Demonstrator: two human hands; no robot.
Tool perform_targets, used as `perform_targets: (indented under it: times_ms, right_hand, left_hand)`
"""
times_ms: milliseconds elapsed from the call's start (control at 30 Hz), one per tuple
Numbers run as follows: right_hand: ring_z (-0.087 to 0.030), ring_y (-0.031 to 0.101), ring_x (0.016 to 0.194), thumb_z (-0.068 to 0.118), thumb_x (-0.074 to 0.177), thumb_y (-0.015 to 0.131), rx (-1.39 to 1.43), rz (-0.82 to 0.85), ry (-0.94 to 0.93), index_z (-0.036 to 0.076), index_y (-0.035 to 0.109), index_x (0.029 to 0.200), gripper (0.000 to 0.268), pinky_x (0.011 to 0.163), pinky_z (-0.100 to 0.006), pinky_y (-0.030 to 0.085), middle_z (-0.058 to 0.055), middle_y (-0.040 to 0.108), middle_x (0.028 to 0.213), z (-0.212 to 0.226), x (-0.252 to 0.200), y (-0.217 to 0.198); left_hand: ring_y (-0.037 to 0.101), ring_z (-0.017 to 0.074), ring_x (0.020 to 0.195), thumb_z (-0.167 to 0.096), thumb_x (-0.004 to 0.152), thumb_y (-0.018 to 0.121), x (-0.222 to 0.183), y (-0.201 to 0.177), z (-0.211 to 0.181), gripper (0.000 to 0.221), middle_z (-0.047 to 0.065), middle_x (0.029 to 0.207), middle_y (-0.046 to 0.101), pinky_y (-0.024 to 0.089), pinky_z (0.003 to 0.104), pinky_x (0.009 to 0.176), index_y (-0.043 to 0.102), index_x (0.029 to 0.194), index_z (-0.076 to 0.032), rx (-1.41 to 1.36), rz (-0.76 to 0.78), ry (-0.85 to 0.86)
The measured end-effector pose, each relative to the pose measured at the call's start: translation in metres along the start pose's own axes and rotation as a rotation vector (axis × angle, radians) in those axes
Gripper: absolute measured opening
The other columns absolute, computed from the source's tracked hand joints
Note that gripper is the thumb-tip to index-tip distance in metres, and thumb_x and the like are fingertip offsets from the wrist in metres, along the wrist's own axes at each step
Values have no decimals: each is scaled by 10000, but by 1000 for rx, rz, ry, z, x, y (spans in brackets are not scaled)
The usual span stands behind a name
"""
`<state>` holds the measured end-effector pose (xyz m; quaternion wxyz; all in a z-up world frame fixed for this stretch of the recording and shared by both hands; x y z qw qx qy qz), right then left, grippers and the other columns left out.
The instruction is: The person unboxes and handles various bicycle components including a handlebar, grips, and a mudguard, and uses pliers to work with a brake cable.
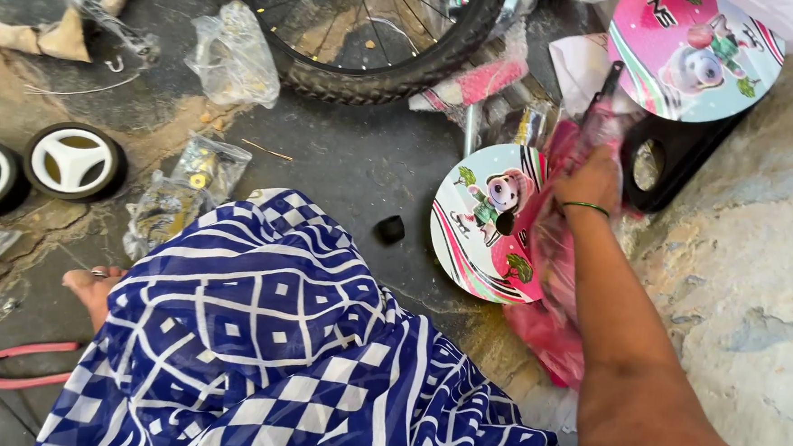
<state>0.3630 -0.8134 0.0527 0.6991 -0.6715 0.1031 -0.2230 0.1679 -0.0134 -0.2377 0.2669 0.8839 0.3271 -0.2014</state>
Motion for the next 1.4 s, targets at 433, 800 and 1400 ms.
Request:
perform_targets:
  times_ms: [433,800,1400]
  right_hand:
    - [-477,626,1027,295,856,745,-40,65,-217,59,560,1168,432,834,-557,521,-258,636,1130,21,-14,64]
    - [-447,661,1113,293,902,700,-17,270,-385,-24,637,1238,467,960,-513,519,-291,692,1177,34,-31,106]
    - [-104,603,905,200,998,707,706,780,-1124,20,718,1188,261,794,-262,484,-48,693,984,428,-215,10]
  left_hand:
    - [663,226,1123,-96,1126,612,-80,-73,-36,300,176,1243,655,547,348,1046,553,1377,57,-11,-94,41]
    - [671,213,1110,-101,1118,624,-212,-180,-103,316,161,1235,663,554,338,1037,557,1385,55,-111,-263,242]
    - [783,252,824,-131,970,701,-165,-58,-83,240,179,967,754,657,371,729,705,1119,57,-55,116,292]
Point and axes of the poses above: each hand's wrist, its own x-axis towards the middle knuckle, its own y-axis out of the palm, z = x × y, the point moved 2 cm from there along x, towards the middle knuckle
